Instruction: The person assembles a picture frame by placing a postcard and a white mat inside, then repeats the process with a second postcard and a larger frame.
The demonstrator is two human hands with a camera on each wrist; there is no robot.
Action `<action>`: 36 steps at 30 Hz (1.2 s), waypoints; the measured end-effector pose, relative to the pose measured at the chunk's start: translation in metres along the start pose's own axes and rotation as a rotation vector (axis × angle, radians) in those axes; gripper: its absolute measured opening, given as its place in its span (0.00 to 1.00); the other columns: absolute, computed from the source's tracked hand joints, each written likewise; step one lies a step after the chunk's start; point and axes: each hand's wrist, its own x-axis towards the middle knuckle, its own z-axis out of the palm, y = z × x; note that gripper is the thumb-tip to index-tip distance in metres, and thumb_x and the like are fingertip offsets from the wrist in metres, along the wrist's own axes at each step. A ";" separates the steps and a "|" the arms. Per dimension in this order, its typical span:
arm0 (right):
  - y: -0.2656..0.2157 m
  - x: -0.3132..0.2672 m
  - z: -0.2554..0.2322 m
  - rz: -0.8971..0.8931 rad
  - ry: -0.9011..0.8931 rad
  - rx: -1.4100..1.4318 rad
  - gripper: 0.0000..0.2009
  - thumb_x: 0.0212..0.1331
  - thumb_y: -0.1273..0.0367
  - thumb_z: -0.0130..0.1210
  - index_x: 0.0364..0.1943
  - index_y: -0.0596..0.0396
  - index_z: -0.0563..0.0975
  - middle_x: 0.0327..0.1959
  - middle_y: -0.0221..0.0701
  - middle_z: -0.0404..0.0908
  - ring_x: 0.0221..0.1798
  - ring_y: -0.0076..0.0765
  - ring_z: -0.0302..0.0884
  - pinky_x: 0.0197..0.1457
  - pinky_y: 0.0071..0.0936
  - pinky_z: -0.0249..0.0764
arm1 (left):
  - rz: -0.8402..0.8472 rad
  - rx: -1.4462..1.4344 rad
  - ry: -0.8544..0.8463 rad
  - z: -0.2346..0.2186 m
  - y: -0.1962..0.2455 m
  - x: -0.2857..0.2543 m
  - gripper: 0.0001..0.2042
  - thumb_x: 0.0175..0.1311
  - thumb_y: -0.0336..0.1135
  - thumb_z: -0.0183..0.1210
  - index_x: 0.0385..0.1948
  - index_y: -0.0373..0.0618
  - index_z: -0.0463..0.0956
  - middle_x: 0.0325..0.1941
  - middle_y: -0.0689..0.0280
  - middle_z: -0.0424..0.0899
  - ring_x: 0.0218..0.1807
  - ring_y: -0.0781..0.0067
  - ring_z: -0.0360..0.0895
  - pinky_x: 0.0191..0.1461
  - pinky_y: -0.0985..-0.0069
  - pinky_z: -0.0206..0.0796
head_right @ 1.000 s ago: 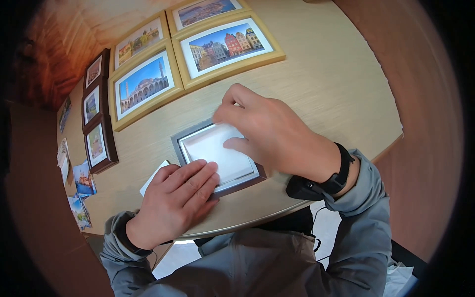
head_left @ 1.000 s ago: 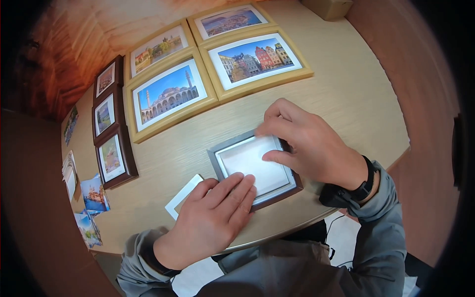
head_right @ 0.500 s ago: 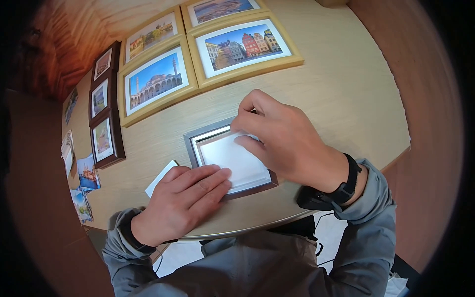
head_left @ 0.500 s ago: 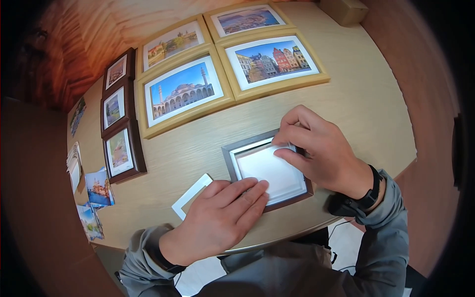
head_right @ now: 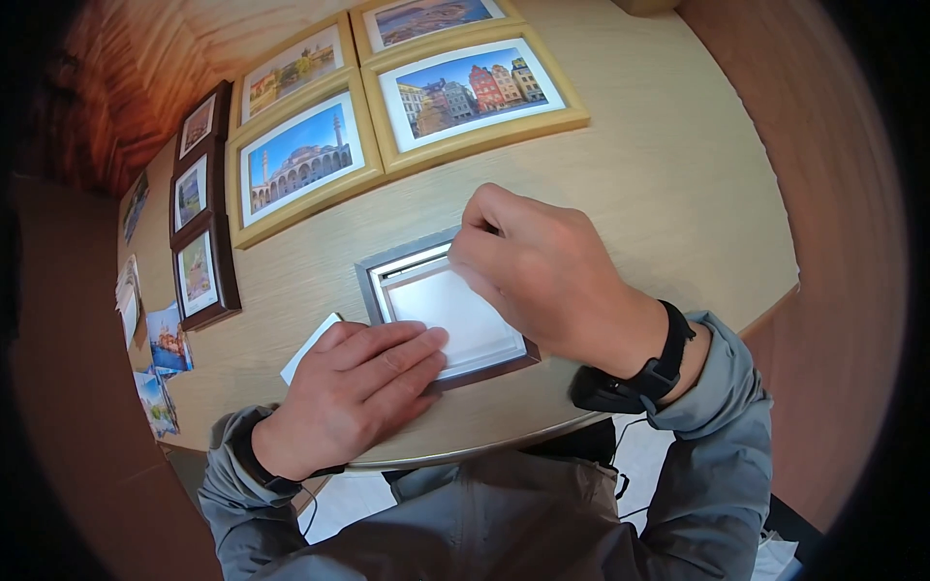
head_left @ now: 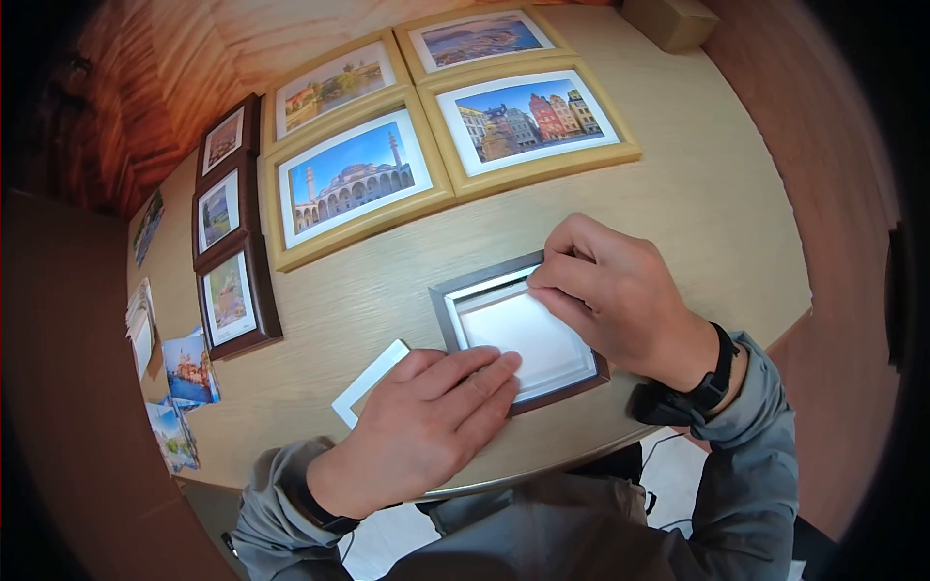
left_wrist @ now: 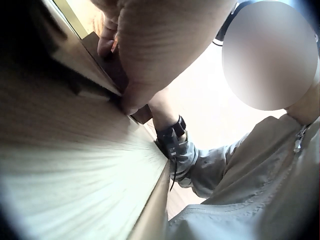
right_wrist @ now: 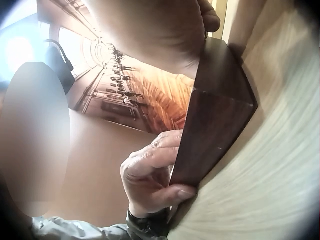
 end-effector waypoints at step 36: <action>-0.003 0.002 0.002 0.081 -0.045 0.025 0.11 0.52 0.80 0.71 0.35 0.55 0.80 0.35 0.34 0.75 0.35 0.40 0.79 0.35 0.33 0.74 | -0.044 0.018 0.020 -0.002 0.002 0.000 0.20 0.59 0.31 0.68 0.55 0.42 0.85 0.57 0.64 0.89 0.60 0.64 0.84 0.48 0.70 0.75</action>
